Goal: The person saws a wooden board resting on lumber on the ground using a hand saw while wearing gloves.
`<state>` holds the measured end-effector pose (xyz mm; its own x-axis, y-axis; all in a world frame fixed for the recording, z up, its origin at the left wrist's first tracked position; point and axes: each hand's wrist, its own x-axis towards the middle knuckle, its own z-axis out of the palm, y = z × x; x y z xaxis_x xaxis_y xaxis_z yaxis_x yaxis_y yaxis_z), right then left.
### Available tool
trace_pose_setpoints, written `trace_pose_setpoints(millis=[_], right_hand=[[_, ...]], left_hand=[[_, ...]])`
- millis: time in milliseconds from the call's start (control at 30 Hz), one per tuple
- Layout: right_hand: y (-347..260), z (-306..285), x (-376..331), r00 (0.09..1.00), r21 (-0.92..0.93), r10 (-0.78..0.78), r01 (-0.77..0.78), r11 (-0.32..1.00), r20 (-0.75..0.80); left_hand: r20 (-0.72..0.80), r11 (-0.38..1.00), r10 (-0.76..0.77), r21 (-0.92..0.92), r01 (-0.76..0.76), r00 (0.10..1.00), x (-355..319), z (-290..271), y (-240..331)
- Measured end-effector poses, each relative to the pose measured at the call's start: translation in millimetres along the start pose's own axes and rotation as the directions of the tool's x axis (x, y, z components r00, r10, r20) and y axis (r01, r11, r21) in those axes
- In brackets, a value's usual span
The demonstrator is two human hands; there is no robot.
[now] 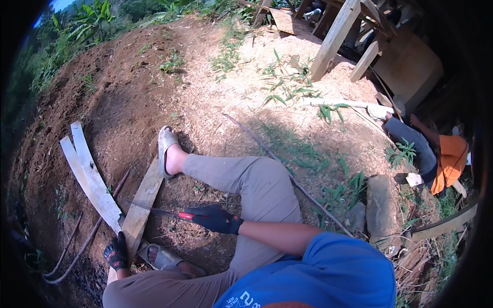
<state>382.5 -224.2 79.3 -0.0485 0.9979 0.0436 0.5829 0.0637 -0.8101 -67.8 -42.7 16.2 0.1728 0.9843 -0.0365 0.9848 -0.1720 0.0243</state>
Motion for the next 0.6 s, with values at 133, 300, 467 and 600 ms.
trace_pose_setpoints(millis=[133, 300, 467, 600], right_hand=[[-7.7, 4.7, -2.0, 0.999, 0.004, 0.036, -0.036, 0.999, 0.02], [-3.5, 25.3, 30.0, 1.0, 0.027, -0.002, 0.002, 1.0, -0.003], [-20.3, 59.8, 80.4, 0.994, 0.154, -0.052, 0.067, 0.986, -0.099], [-20.5, 55.1, 95.4, 0.999, 0.12, -0.018, 0.024, 0.993, -0.048]], left_hand=[[0.022, 1.0, -0.022, 0.003, 0.022, 1.0, 0.6, -12.3, 3.0], [-0.021, 0.999, 0.012, 0.031, -0.011, 1.0, -2.0, -9.5, 2.2], [-0.02, 0.997, -0.015, 0.07, 0.017, 1.0, -2.3, -10.7, 9.2], [-0.076, 0.995, 0.087, 0.049, -0.084, 0.993, -7.7, -3.9, -3.1]])
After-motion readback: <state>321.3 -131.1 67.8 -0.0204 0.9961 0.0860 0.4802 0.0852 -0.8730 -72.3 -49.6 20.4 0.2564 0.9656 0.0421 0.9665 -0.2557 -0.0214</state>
